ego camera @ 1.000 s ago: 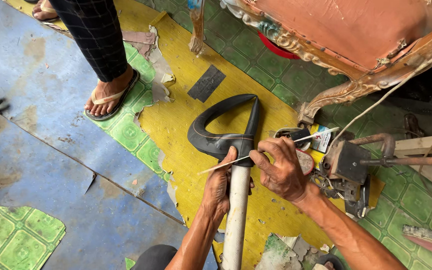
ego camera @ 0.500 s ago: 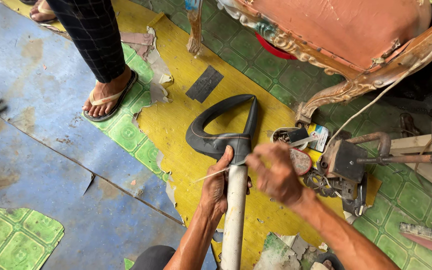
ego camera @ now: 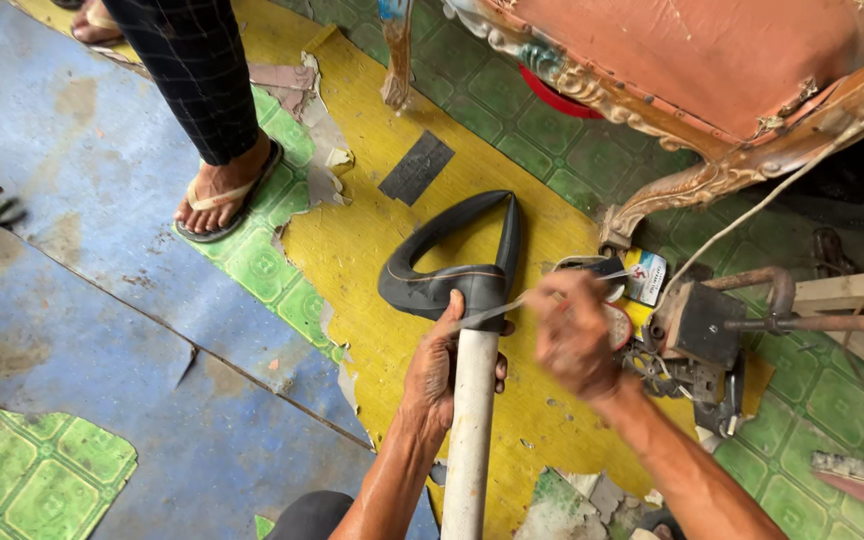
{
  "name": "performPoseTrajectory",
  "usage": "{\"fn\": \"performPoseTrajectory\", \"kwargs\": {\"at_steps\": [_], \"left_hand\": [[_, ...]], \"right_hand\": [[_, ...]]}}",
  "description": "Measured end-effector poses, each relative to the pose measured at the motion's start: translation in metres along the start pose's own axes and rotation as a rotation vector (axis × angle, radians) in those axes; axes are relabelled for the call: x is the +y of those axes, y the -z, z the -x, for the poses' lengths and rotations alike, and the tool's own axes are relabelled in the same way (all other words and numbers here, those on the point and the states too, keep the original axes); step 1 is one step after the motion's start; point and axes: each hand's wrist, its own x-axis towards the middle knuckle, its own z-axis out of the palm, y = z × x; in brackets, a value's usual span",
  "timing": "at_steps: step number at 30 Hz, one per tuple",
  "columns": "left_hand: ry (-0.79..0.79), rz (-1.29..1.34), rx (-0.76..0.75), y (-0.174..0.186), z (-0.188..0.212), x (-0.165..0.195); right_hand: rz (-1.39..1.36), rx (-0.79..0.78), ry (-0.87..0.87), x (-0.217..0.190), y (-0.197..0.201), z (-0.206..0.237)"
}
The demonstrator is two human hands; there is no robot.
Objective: The person uses a small tool to work on a puncture in a bicycle inner tube, then applies a white substance with a stick and presses the area with a cylindrical roller. The person continues to rub the treated area with the stick and then places the tube onto a metal stand.
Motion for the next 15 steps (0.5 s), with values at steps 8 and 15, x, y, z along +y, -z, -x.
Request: {"fn": "performPoseTrajectory", "kwargs": {"at_steps": [8, 15], "left_hand": [[0.031, 0.074, -0.071, -0.002, -0.002, 0.002], [0.065, 0.097, -0.070, -0.001, -0.003, -0.001]], "right_hand": [[-0.051, -0.015, -0.042, 0.009, -0.007, 0.010], [-0.094, -0.028, -0.044, 0.018, -0.013, 0.015]]}}
